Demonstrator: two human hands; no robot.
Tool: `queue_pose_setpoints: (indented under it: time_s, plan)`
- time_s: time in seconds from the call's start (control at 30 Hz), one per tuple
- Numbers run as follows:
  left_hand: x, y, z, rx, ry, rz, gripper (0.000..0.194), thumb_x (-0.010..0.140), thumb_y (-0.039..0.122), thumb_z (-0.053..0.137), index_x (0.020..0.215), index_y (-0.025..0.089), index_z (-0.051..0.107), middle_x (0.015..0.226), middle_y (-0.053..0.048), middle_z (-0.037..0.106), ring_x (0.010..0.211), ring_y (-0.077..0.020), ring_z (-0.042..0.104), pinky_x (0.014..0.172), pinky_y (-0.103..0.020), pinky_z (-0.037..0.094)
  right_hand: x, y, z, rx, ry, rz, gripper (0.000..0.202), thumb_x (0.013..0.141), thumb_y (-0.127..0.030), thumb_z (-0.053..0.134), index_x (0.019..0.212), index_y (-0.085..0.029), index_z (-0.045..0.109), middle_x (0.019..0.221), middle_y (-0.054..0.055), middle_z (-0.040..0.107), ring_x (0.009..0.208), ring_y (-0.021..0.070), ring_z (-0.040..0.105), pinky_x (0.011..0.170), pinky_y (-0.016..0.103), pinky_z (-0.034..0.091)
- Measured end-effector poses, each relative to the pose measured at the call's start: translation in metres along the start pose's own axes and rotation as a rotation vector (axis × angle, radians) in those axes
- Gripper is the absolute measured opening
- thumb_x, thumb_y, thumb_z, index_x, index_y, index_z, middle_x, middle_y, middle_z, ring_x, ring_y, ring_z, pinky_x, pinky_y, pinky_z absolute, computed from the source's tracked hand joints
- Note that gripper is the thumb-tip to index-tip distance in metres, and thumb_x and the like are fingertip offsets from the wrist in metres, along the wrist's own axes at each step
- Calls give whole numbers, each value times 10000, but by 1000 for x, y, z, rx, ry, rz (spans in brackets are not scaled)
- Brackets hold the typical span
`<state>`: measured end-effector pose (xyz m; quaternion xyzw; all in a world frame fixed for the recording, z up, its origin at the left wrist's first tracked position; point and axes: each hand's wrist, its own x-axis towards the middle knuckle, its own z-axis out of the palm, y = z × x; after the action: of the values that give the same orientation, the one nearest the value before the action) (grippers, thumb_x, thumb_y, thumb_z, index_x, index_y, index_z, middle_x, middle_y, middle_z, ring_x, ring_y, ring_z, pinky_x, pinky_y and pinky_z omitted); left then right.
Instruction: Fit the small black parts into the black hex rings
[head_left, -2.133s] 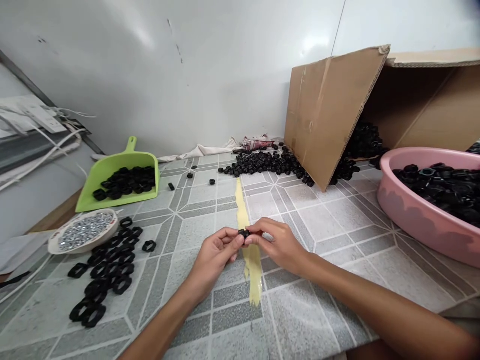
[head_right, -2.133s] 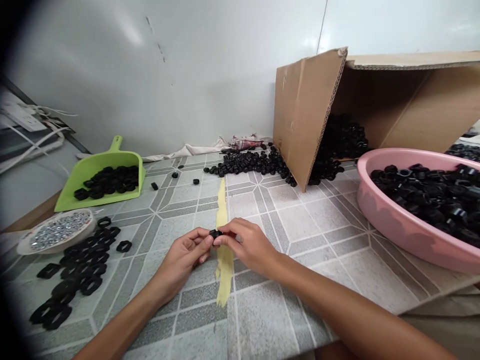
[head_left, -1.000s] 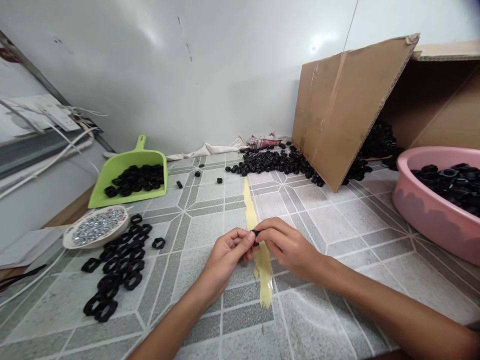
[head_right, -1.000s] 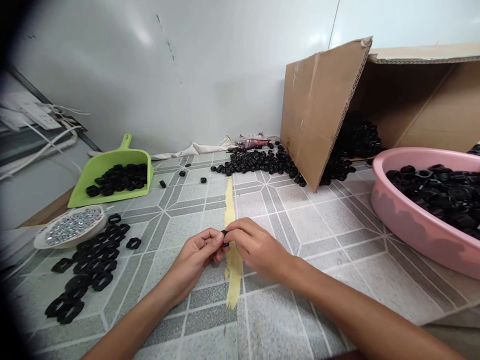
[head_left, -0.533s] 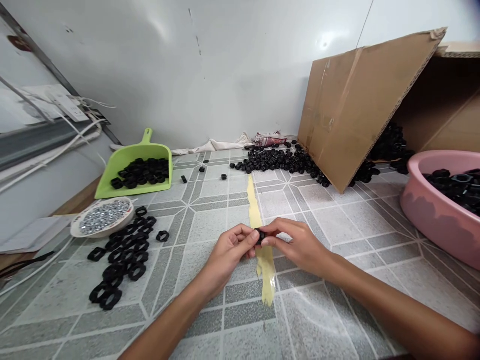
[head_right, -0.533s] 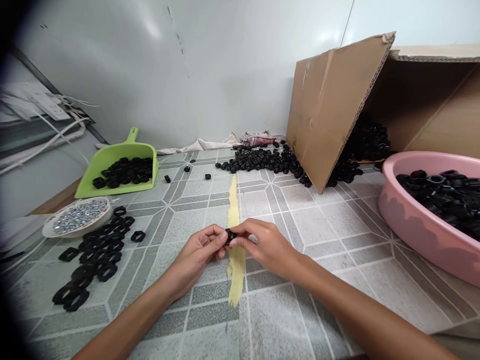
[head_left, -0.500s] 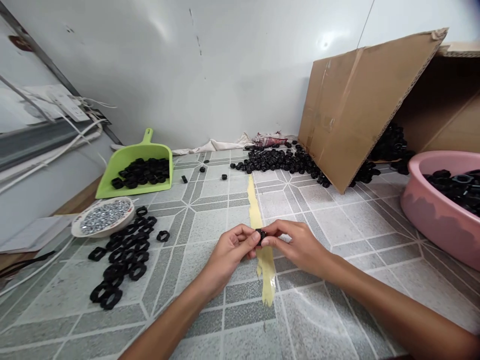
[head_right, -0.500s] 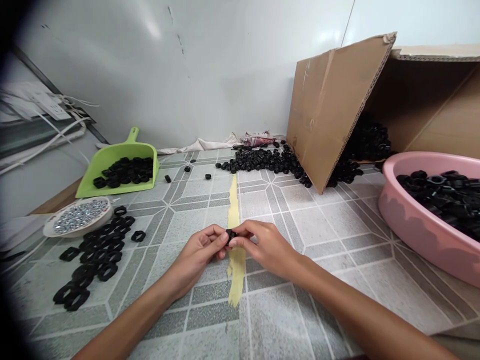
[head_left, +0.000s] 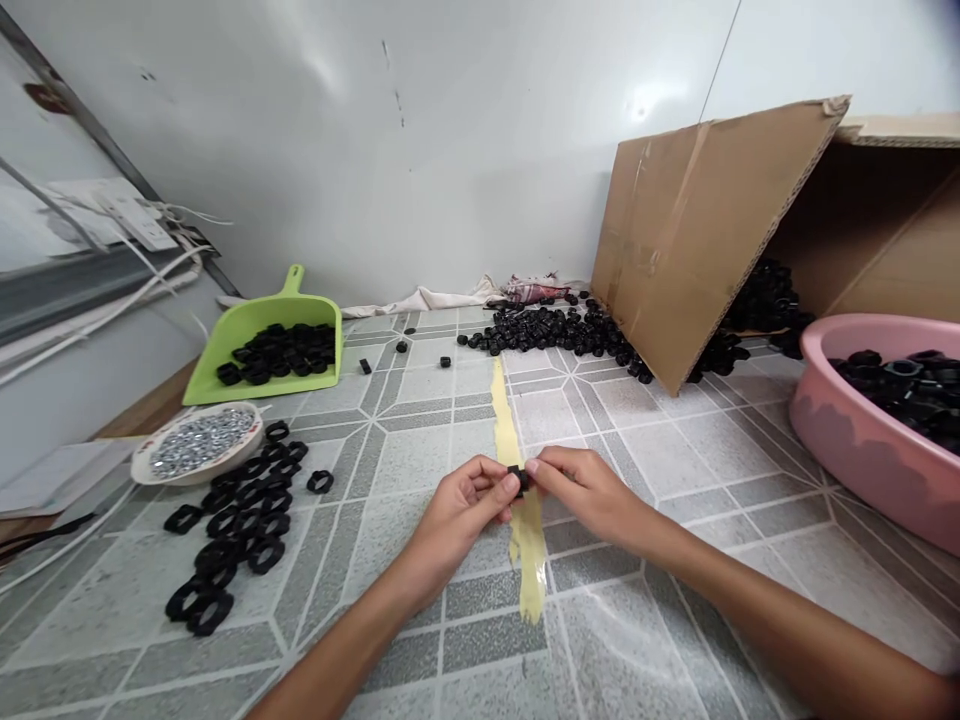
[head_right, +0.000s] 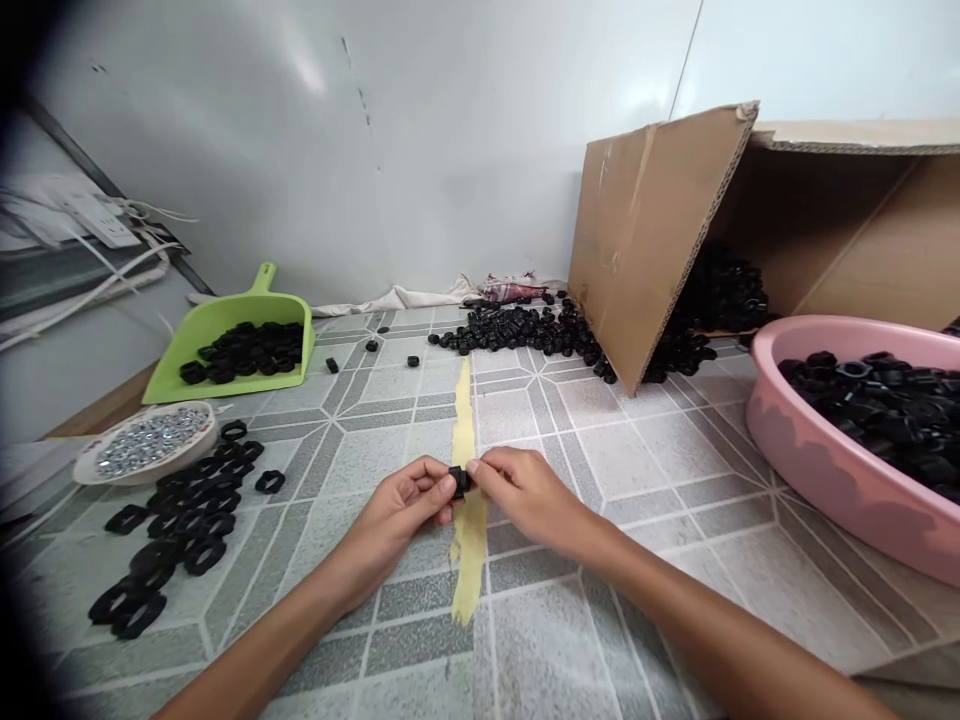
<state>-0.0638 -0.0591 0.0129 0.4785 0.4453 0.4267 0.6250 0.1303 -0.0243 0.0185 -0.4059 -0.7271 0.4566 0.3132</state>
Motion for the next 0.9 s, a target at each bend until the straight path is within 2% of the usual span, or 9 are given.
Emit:
queue_pose_setpoints:
  time_s: [0.07, 0.23, 0.3, 0.33, 0.4, 0.5, 0.57, 0.77, 0.9]
  plan:
    - [0, 0, 1, -12, 4, 2, 303, 845, 467, 713, 876, 180, 623, 689, 22, 595, 637, -106, 506, 649, -226, 371, 0, 3, 0, 21, -17, 33, 480, 1014, -505, 413, 764, -180, 663, 743, 21, 648, 712, 161, 573, 688, 304, 414]
    - [0, 1, 1, -21, 12, 6, 332, 833, 501, 710, 859, 180, 631, 663, 23, 588, 633, -113, 511, 640, -229, 374, 4, 4, -4, 78, -86, -22, 319, 868, -494, 689, 1020, -215, 668, 1014, 34, 668, 887, 182, 582, 761, 294, 429]
    - [0, 0, 1, -6, 12, 1, 334, 820, 498, 726, 861, 180, 632, 681, 21, 599, 628, -109, 508, 634, -226, 371, 4, 4, -3, 43, -49, -14, 315, 928, -505, 602, 884, -201, 675, 911, 28, 656, 835, 174, 575, 766, 300, 422]
    - [0, 0, 1, -4, 14, 1, 332, 823, 497, 724, 863, 180, 632, 680, 20, 600, 630, -109, 509, 636, -225, 371, 4, 4, -3, 38, -31, -1, 390, 972, -515, 517, 807, -193, 661, 847, 25, 641, 809, 171, 571, 771, 305, 419]
    - [0, -1, 1, -17, 23, 11, 326, 840, 495, 707, 865, 180, 628, 663, 21, 592, 630, -111, 510, 636, -226, 368, 3, 4, -1, 62, -30, 8, 453, 1008, -521, 428, 784, -188, 639, 816, 25, 626, 814, 175, 573, 787, 312, 420]
    - [0, 0, 1, -34, 19, 17, 320, 864, 492, 681, 858, 177, 624, 647, 22, 576, 622, -113, 504, 624, -228, 362, 1, 3, 1, 112, -86, -39, 300, 948, -500, 575, 1015, -210, 616, 949, 26, 636, 882, 184, 574, 779, 302, 429]
    - [0, 1, 1, -31, 3, 1, 322, 864, 493, 679, 854, 176, 626, 659, 20, 574, 619, -111, 500, 617, -227, 363, -3, -1, 4, 90, -82, -62, 270, 949, -465, 587, 1068, -223, 583, 971, 24, 622, 887, 182, 566, 767, 299, 429]
    - [-2, 0, 3, -35, -15, 19, 342, 878, 503, 655, 805, 171, 612, 704, 12, 570, 619, -105, 497, 601, -224, 373, -13, -11, 26, -13, 17, -15, 306, 1044, -455, 372, 899, -217, 498, 843, 3, 596, 778, 162, 546, 716, 301, 393]
    - [-4, -5, 10, 12, 49, 80, 315, 886, 478, 653, 807, 178, 599, 682, 20, 554, 620, -110, 492, 599, -228, 375, -12, -9, 38, -22, 125, 31, 388, 1056, -457, 301, 790, -219, 454, 720, -21, 518, 679, 151, 493, 659, 296, 353]
